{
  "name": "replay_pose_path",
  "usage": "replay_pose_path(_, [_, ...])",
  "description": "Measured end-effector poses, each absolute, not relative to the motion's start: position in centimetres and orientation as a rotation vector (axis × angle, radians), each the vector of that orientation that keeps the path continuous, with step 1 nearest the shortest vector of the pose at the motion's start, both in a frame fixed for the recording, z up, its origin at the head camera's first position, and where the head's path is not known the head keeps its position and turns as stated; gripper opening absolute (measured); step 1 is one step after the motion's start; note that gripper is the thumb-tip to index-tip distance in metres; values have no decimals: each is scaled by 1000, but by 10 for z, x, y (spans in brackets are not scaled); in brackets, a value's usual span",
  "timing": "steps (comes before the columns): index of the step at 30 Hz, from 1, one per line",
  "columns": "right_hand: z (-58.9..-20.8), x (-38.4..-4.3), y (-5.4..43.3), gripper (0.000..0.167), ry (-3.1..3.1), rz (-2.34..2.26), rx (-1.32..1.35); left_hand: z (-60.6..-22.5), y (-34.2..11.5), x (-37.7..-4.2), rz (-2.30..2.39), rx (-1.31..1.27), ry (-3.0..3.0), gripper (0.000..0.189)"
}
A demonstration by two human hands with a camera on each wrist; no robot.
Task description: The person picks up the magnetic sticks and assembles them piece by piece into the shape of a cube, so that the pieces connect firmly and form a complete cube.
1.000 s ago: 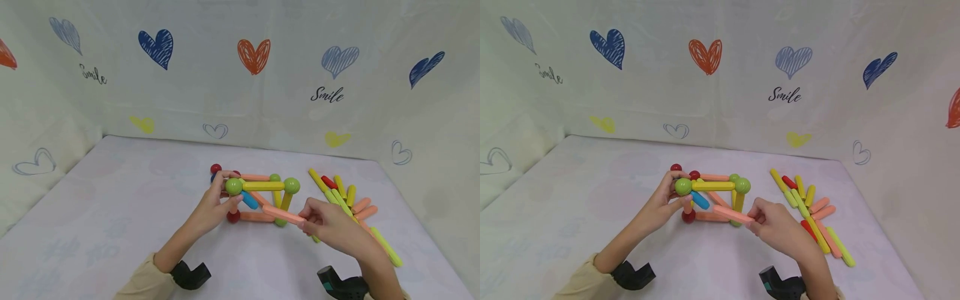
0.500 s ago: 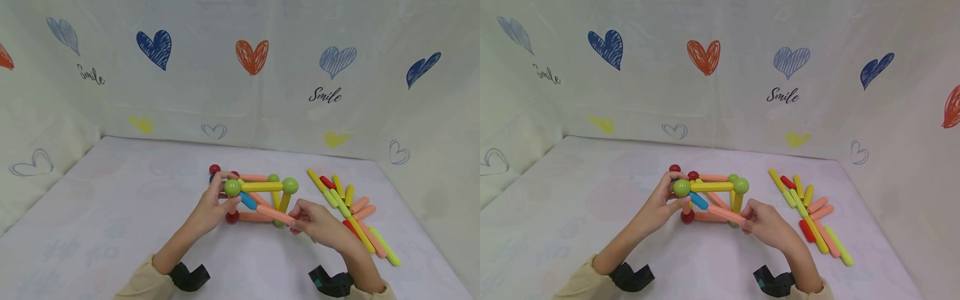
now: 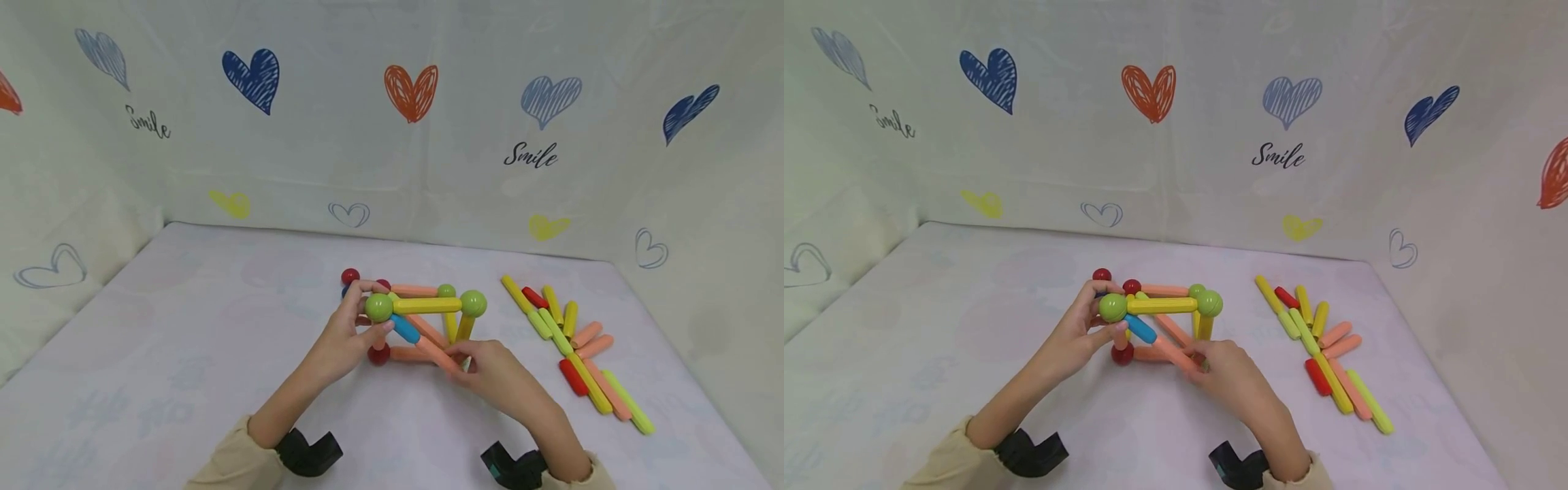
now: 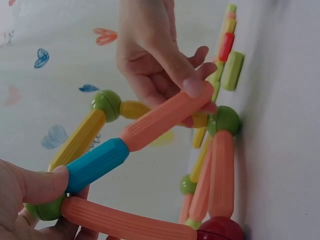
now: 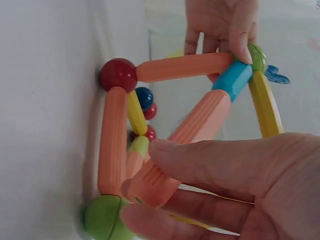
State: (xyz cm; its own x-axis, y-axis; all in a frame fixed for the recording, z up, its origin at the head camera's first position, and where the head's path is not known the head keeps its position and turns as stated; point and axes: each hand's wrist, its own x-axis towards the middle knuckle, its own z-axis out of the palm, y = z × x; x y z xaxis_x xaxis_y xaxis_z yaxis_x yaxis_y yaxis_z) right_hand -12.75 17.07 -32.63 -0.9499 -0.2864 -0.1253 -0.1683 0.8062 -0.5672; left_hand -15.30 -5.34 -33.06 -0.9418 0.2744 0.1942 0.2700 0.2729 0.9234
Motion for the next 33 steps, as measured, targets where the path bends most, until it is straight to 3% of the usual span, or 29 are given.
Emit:
replay_pose_path(24, [-346, -129, 148, 28, 3187, -503, -342, -327, -58, -153, 1817, 568, 2394, 43])
replay_pose_path(27, [-337, -128, 152, 28, 3093, -583, -272, -326, -58, -153, 1819, 546, 2394, 44])
replay_pose_path(31, [-324, -129, 167, 15, 2977, -797, -136, -325, -59, -153, 1813, 536, 2392, 45])
replay_pose_path(33, [-321, -130, 176, 18, 2969, -872, -67, -326, -59, -154, 1806, 537, 2387, 46])
